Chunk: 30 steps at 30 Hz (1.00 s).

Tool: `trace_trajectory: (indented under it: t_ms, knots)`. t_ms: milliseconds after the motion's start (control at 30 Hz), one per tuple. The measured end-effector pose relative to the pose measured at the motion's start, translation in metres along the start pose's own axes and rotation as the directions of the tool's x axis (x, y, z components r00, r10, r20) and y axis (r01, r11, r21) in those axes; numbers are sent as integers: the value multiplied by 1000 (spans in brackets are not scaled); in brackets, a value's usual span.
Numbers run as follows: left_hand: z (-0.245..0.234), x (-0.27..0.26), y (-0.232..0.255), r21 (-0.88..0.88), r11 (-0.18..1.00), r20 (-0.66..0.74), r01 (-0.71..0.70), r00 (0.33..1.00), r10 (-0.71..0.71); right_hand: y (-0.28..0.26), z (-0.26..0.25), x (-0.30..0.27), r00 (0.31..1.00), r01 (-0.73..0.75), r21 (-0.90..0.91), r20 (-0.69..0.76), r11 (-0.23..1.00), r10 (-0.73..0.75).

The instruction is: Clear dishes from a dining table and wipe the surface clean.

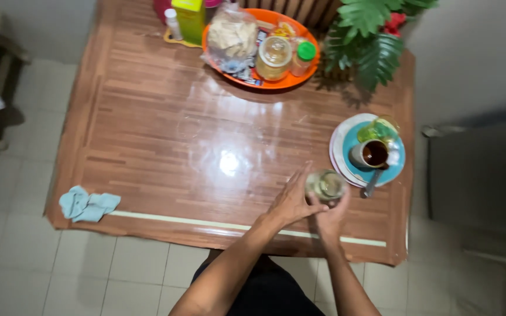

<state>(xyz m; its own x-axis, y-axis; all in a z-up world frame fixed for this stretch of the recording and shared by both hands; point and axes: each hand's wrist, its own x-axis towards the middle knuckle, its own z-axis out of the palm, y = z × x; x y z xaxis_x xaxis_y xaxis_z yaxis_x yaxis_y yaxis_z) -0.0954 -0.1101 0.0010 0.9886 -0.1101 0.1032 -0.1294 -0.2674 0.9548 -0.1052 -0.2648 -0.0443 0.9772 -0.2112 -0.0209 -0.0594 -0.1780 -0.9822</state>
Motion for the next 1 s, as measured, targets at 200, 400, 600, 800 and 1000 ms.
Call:
trace_trajectory:
  t_ms: [200, 400, 600, 800, 1000]
  knots:
    - [-53, -49, -23, 12, 958, -352, 285, 899, -263, 15, -16, 7, 982, 147, -283, -71, 948, -174]
    - [-198, -157, -112, 180, 774, -875, 607, 458, -156, 21, 25, -87, 999, 33, -346, 38, 938, -21]
    - [-308, -200, -113, 92, 515, -981, 852, 166, -100, -26, 137, -122, 867, 102, -104, 496, 989, -37]
    - [-307, -216, -197, -291, 930, -709, 225, 602, -367, -82, 260, -133, 774, -156, -115, 602, 981, 194]
    - [-284, -116, -21, 22, 918, -171, 396, 906, -387, -55, 301, -109, 939, -251, 268, 299, 930, 168]
